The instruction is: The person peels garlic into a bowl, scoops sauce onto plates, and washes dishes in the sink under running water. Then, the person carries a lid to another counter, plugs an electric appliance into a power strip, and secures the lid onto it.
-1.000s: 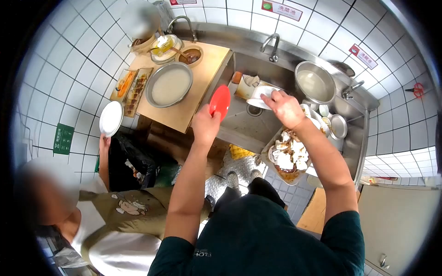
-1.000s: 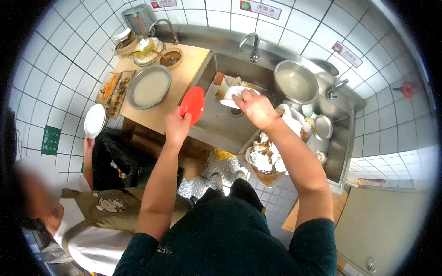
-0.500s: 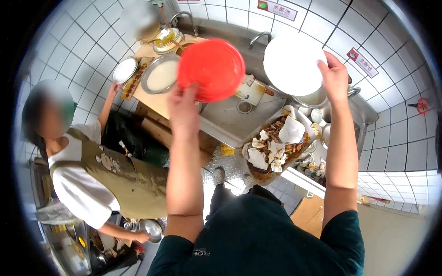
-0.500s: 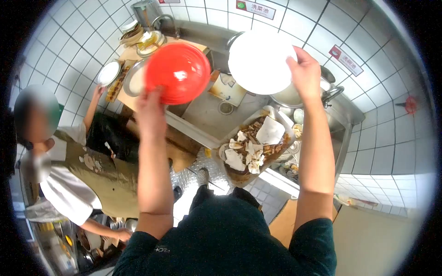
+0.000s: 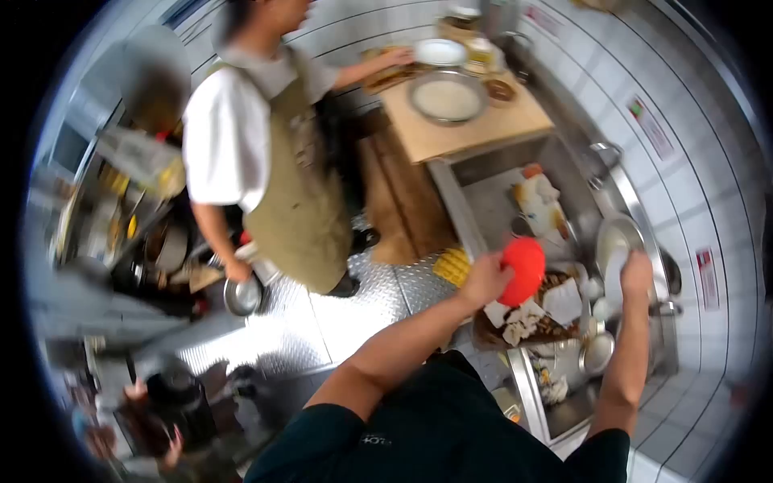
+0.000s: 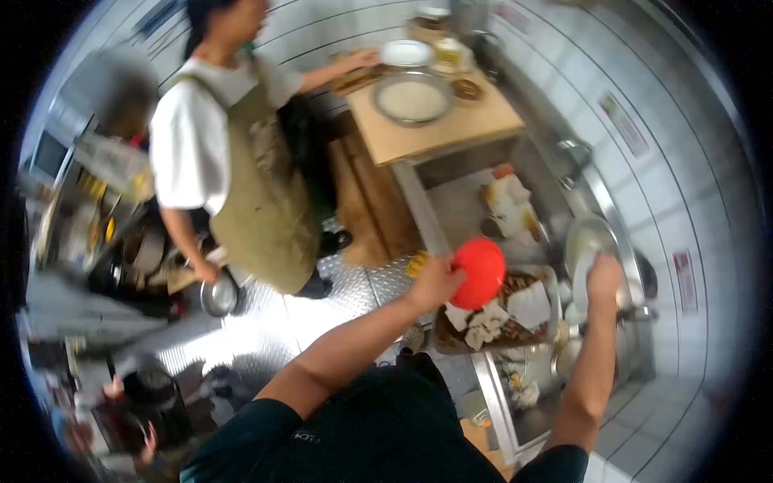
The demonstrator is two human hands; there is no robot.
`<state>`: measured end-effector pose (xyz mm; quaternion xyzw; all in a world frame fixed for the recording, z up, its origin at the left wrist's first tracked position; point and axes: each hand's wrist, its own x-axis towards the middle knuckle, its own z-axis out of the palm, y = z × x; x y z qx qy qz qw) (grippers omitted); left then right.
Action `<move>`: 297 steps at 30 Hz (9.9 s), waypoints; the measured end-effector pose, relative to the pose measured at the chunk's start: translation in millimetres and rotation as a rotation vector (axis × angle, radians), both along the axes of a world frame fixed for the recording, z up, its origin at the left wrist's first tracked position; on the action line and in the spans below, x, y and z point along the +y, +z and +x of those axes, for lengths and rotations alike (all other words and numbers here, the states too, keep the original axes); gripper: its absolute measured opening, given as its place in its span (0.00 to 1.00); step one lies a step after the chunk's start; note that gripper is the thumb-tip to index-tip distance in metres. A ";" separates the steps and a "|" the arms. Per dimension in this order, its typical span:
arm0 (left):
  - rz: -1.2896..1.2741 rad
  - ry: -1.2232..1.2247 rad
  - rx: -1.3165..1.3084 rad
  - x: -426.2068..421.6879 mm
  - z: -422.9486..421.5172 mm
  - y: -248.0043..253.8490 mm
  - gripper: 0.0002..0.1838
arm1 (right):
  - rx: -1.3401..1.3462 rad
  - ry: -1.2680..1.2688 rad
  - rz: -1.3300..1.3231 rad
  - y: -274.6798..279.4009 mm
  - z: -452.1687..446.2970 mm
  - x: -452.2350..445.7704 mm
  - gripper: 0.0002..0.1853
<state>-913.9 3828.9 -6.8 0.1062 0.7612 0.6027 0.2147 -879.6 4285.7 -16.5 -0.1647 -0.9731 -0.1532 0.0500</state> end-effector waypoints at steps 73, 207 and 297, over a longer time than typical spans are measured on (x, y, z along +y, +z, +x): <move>-0.610 2.236 -0.330 -1256.7 642.2 -77.6 0.09 | -1.002 0.544 -0.205 -214.8 -60.4 -1449.0 0.10; -0.784 0.442 0.614 -3755.0 820.7 -20.9 0.22 | 0.120 0.330 -1.324 -2.3 733.1 -3868.8 0.28; -1.301 0.389 0.348 -3811.2 940.7 26.1 0.35 | -0.257 1.274 -1.337 13.9 736.5 -4030.5 0.24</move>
